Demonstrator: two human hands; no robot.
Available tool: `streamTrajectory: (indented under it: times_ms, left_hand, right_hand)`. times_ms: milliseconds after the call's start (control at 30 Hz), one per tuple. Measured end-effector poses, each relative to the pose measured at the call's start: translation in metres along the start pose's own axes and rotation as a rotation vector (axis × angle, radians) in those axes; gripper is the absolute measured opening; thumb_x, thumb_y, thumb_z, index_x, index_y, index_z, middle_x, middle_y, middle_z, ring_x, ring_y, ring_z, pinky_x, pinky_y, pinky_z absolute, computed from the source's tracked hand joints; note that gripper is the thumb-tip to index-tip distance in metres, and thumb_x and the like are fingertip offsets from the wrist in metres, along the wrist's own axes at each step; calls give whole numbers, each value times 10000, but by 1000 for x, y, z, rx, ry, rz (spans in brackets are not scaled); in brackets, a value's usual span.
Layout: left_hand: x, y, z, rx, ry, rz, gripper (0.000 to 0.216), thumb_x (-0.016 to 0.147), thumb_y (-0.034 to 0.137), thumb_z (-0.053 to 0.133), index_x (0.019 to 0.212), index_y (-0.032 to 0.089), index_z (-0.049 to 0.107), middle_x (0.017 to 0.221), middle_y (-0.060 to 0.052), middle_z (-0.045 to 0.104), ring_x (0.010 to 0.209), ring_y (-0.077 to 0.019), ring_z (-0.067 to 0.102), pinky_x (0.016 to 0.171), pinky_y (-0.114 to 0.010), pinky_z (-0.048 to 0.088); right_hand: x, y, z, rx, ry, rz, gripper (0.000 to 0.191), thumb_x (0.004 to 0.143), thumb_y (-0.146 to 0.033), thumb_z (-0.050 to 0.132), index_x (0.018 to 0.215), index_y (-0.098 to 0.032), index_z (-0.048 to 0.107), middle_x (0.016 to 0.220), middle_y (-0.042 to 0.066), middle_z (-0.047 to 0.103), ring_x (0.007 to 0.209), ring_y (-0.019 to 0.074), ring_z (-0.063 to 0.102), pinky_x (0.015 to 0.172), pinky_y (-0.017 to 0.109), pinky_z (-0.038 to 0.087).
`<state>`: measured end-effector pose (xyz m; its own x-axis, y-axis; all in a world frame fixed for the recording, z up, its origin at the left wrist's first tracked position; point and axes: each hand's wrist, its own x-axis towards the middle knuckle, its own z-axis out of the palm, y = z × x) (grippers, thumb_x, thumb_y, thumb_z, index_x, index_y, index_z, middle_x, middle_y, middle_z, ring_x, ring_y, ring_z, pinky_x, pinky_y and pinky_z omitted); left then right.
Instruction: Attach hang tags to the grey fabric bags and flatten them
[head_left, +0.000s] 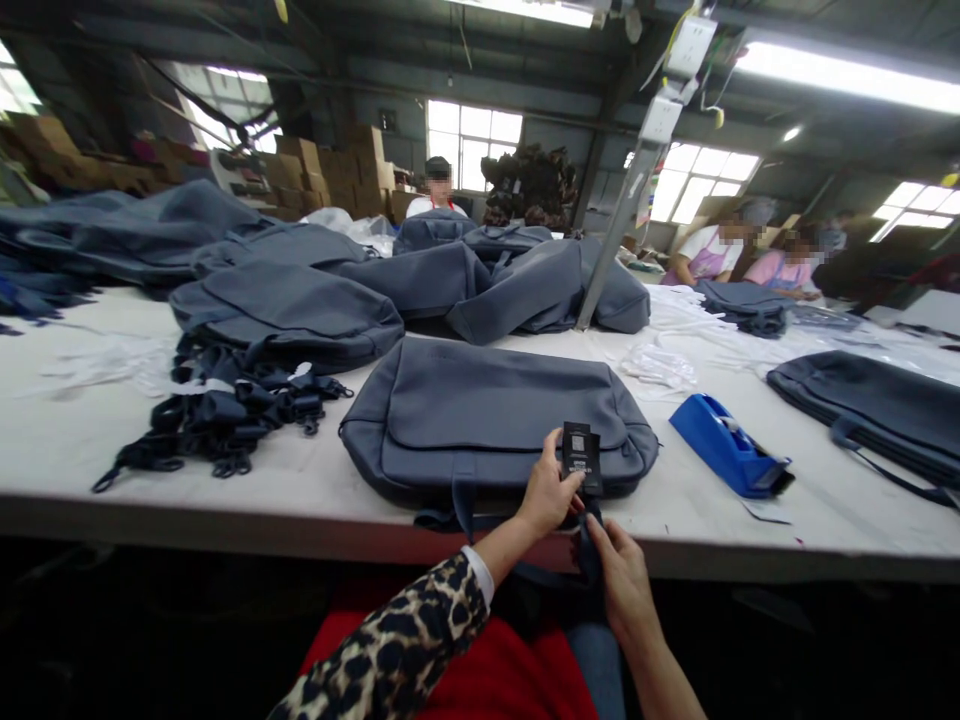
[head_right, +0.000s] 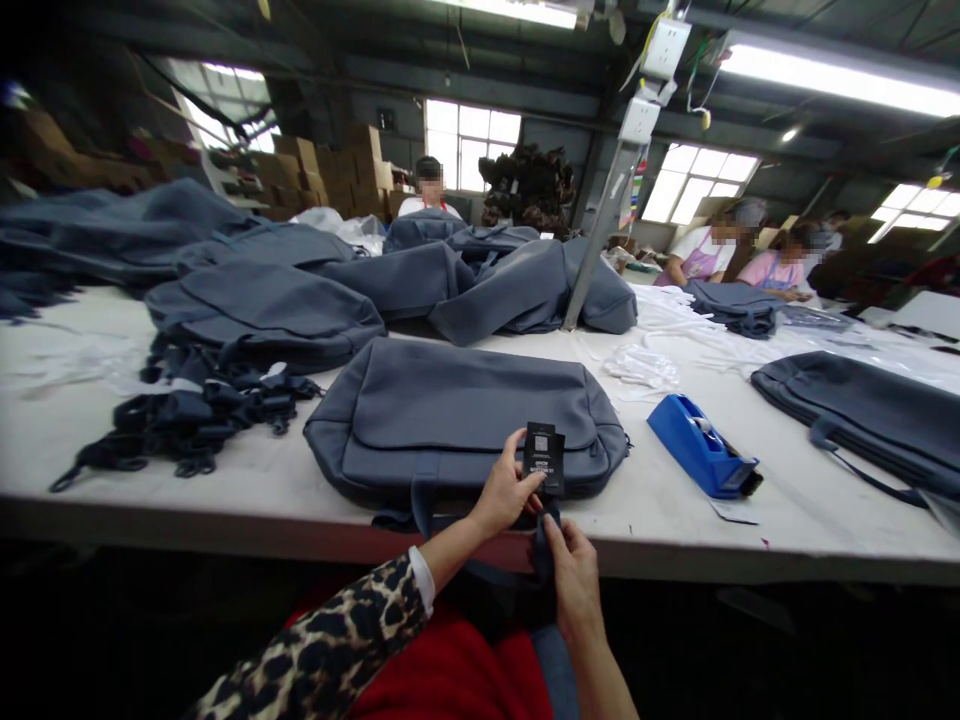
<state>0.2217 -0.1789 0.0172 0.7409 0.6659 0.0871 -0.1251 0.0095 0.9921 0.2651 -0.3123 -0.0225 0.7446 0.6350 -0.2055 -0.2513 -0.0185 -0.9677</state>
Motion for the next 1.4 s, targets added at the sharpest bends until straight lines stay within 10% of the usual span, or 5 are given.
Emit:
streamTrajectory:
  times_ms: [133, 433, 533, 733, 1400]
  left_hand:
    - [1, 2, -4, 118, -26, 30, 839, 839, 179, 547, 1520, 283, 69, 696, 55, 600, 467, -127, 601, 466, -214, 483]
    - [7, 13, -8, 748, 76, 456, 449, 792, 57, 590, 1183, 263, 507, 1351, -75, 471, 1230, -236, 485, 1051, -423, 407]
    - [11, 16, -14, 931, -122, 637, 431, 802, 11, 523, 1143, 264, 597, 1513, -50, 378, 1376, -264, 348, 1130, -474, 309]
    - [11, 10, -33, 815, -686, 724, 563, 774, 63, 497, 1316, 201, 564, 1399, -91, 557, 1328, -204, 476, 1141, -386, 335]
    - [19, 23, -38, 1173, -716, 764, 792, 828, 301, 603, 1526, 300, 228, 1546, -63, 368, 1393, -263, 375, 1136, -432, 295]
  right_hand:
    - [1, -2, 9, 181, 23, 78, 495, 558, -579, 833, 739, -198, 575, 542, -41, 563, 390, 101, 469, 342, 219, 352]
    - [-1, -20, 9, 35, 162, -109, 490, 675, -660, 731, 730, -194, 590, 466, -74, 479, 374, 57, 383, 331, 157, 282]
    - [3, -26, 9, 41, 116, -133, 492, 690, -660, 721, 697, -195, 563, 458, -81, 457, 370, 46, 352, 331, 150, 259]
    - [5, -28, 8, 69, 75, -106, 470, 708, -640, 722, 809, -199, 597, 481, -89, 456, 383, 39, 331, 338, 137, 240]
    - [-8, -38, 4, -35, -6, -39, 502, 740, -675, 662, 746, -185, 555, 520, -35, 562, 394, 80, 470, 383, 186, 358]
